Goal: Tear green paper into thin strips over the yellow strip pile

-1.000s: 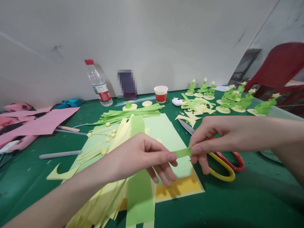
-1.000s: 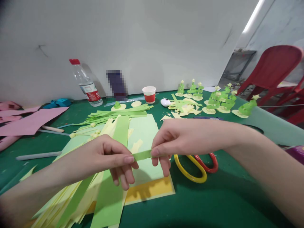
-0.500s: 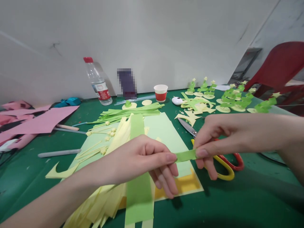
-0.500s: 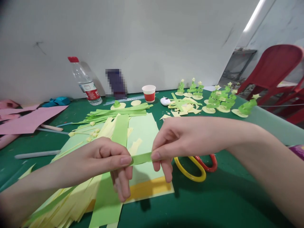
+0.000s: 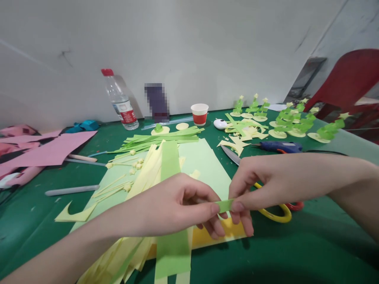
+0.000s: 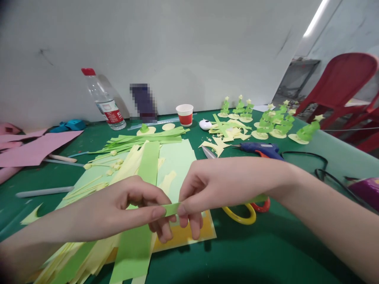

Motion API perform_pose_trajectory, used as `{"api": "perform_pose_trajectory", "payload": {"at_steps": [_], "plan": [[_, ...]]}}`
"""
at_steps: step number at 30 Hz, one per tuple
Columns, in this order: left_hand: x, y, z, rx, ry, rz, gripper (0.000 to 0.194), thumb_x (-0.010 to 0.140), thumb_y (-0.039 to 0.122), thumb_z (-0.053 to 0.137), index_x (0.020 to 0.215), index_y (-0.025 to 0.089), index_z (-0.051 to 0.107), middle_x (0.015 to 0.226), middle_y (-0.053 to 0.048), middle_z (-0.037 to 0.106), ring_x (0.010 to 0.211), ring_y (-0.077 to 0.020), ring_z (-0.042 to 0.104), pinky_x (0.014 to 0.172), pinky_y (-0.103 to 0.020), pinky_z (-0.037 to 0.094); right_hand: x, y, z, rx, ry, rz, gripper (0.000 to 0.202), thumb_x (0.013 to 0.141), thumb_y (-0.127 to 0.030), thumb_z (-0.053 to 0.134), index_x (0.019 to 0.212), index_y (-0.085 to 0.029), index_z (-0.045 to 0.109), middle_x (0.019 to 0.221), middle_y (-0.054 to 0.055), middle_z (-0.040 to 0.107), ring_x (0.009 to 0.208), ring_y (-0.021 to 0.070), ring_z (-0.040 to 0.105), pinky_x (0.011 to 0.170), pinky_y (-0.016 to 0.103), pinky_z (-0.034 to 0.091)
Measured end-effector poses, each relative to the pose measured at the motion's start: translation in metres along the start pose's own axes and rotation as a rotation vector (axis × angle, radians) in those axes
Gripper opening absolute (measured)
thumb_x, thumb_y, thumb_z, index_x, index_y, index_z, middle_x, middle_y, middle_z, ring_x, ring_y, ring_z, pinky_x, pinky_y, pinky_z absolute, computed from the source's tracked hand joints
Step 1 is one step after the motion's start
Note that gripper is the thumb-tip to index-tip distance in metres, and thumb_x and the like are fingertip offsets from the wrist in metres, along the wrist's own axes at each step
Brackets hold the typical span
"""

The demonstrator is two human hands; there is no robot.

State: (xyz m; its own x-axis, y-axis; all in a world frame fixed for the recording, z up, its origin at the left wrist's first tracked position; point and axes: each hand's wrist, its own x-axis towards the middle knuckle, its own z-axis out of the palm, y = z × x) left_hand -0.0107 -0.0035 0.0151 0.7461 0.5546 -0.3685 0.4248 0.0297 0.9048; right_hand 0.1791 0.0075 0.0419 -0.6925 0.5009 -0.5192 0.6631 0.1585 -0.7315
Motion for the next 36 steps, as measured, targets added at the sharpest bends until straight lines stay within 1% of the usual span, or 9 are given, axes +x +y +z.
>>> {"api": "perform_pose_trajectory", "payload": {"at_steps": [3,7,14,18,21,26,30,33,36], "plan": [[0.001,-0.001,0.002,0.038,0.059,0.023,0.022,0.083,0.025,0.050,0.080,0.015,0.069,0.080,-0.003,0.072,0.077,-0.0127,0.066,0.068,-0.015,0.050,0.003,0.002,0.002,0.020,-0.018,-0.009,0.027,0.083,-0.022,0.043,0.077,-0.013,0.067,0.067,0.000,0.065,0.043,0.0028,0.030,0.032,0.009,0.024],[0.003,-0.003,0.005,-0.023,0.128,0.001,0.021,0.081,0.028,0.054,0.076,0.015,0.071,0.074,-0.001,0.072,0.071,-0.0114,0.066,0.063,-0.013,0.050,0.003,0.005,0.002,0.031,-0.035,-0.010,0.025,0.082,-0.021,0.043,0.080,-0.011,0.066,0.069,0.000,0.066,0.042,0.0017,0.028,0.033,0.008,0.025],[0.006,-0.004,0.003,-0.074,0.106,-0.034,0.017,0.080,0.024,0.055,0.075,0.015,0.070,0.071,0.000,0.072,0.067,-0.0104,0.067,0.061,-0.013,0.051,0.002,0.006,0.004,0.062,-0.053,-0.031,0.026,0.082,-0.026,0.045,0.081,-0.011,0.067,0.070,0.000,0.065,0.041,0.0016,0.028,0.033,0.009,0.025],[0.003,-0.006,0.003,-0.066,0.088,-0.025,0.018,0.081,0.022,0.054,0.074,0.014,0.069,0.073,-0.001,0.073,0.073,-0.0126,0.068,0.059,-0.012,0.051,0.008,0.013,0.000,0.058,-0.003,-0.052,0.023,0.080,-0.030,0.053,0.075,-0.016,0.070,0.048,-0.006,0.044,0.038,0.0019,0.026,0.034,0.013,0.022],[0.002,-0.008,0.003,-0.063,0.055,-0.025,0.018,0.081,0.019,0.053,0.074,0.013,0.069,0.077,-0.004,0.073,0.076,-0.0143,0.069,0.059,-0.012,0.051,0.015,0.022,-0.002,0.003,-0.005,-0.072,0.024,0.079,-0.034,0.054,0.079,-0.019,0.072,0.046,-0.007,0.033,0.039,0.0033,0.023,0.034,0.017,0.017],[0.002,-0.007,0.002,-0.129,0.024,-0.028,0.015,0.079,0.019,0.056,0.074,0.014,0.069,0.077,-0.003,0.073,0.072,-0.0143,0.069,0.062,-0.014,0.053,0.020,0.025,0.000,0.002,-0.029,-0.184,0.025,0.080,-0.035,0.054,0.078,-0.019,0.073,0.048,-0.006,0.039,0.043,0.0040,0.022,0.037,0.019,0.017],[-0.002,0.000,-0.002,-0.181,-0.004,-0.078,0.013,0.078,0.020,0.058,0.073,0.016,0.070,0.072,-0.001,0.073,0.069,-0.0137,0.069,0.064,-0.015,0.053,0.013,0.018,-0.001,0.104,-0.062,-0.157,0.025,0.081,-0.030,0.052,0.075,-0.019,0.073,0.050,-0.005,0.053,0.039,0.0029,0.018,0.034,0.018,0.017],[-0.007,0.006,-0.010,-0.174,0.041,-0.075,0.014,0.076,0.016,0.059,0.067,0.019,0.070,0.065,0.002,0.072,0.060,-0.0109,0.068,0.058,-0.013,0.053,0.004,0.016,-0.006,0.101,-0.021,-0.121,0.023,0.079,-0.027,0.054,0.069,-0.018,0.073,0.048,-0.004,0.057,0.036,0.0019,0.024,0.033,0.016,0.021],[-0.012,0.007,-0.020,-0.155,0.062,-0.029,0.018,0.075,0.014,0.059,0.063,0.022,0.069,0.060,0.005,0.071,0.054,-0.0097,0.067,0.055,-0.013,0.052,-0.005,0.018,-0.014,0.048,0.024,-0.103,0.023,0.077,-0.026,0.056,0.064,-0.018,0.073,0.048,-0.001,0.060,0.039,0.0039,0.038,0.037,0.015,0.030]]}}
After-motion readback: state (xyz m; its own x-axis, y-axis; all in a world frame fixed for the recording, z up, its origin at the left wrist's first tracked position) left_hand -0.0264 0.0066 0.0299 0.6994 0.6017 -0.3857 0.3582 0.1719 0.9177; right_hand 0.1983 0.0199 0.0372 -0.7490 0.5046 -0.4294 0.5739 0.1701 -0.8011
